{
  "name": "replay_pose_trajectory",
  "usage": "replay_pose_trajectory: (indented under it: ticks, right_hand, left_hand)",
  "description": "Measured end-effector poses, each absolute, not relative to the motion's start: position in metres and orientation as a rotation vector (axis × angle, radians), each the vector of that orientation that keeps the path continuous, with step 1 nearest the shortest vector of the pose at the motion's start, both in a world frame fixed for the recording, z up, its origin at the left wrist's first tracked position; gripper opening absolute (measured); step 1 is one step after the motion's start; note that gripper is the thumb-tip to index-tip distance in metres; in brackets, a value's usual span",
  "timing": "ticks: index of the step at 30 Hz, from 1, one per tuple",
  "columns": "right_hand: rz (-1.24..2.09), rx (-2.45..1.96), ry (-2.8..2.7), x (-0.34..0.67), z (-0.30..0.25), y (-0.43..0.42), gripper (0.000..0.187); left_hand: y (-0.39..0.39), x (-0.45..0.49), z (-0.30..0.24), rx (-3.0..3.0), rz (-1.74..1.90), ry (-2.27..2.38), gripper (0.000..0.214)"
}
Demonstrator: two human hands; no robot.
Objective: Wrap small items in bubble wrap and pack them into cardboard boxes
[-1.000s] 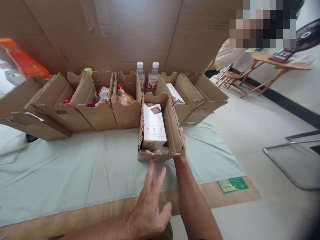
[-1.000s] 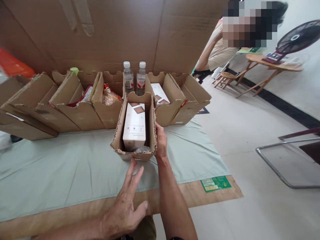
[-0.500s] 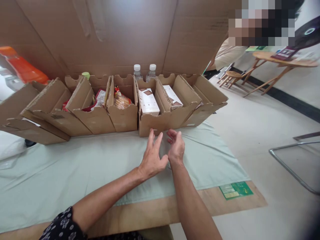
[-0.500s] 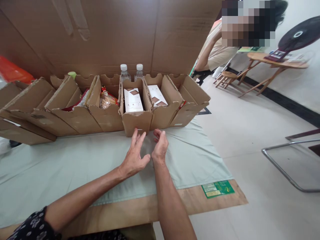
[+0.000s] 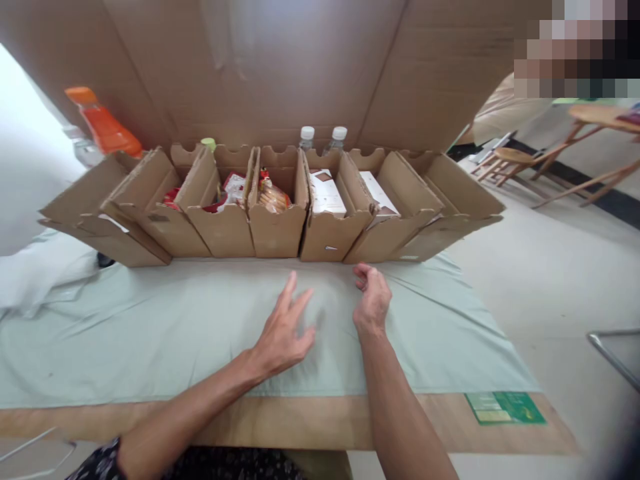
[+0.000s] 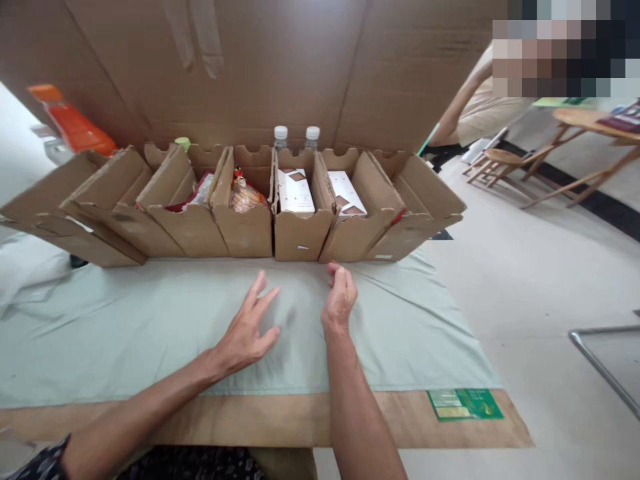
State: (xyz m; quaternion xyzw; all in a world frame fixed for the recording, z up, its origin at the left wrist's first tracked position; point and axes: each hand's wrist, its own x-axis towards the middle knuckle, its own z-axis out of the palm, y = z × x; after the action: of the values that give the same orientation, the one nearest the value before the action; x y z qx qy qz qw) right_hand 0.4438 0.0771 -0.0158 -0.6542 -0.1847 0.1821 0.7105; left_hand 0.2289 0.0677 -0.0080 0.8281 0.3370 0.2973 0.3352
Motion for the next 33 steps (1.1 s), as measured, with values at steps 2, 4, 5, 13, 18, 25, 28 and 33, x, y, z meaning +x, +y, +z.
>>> replay_pose_trajectory:
  ticks: [2,4,5,13,18,25,28,33]
  right_hand:
    - [0.401,-1.448,-0.471,0.437,-0.009,0.074,0.042]
    - [0.402,-1.433,-0.561,0.424,0.004,0.069,0.036]
    - [0.399,-1.42,-0.631,0.415,0.013,0.067,0.033]
    - [0.374,-1.48,-1.466,0.351,0.109,0.12,0.06]
    - [0.222,-1.837,-1.621,0.347,0.129,0.178,0.038]
    - [0.006,-1.987,-1.684,0.329,0.131,0.129,0.019]
    - [0.061,-1.901,-1.711,0.328,0.128,0.056,0.021]
    - [0.106,-1.826,-1.647,0.381,0.114,-0.073,0.028]
  left_hand:
    - [0.06,0.176,-0.015,2.189,0.781,1.115,0.061]
    - [0.054,0.124,-0.021,2.192,0.799,1.343,0.052]
    - [0.052,0.1,-0.023,2.199,0.819,1.433,0.047]
    - [0.035,0.039,-0.038,2.414,0.953,1.531,0.035]
    - [0.033,0.045,-0.043,2.353,0.998,1.52,0.033]
    - [0.033,0.04,-0.046,2.255,1.102,1.489,0.033]
    - [0.031,0.041,-0.041,2.203,1.149,1.484,0.039]
    - [0.032,0.053,-0.009,2.029,1.151,1.423,0.056]
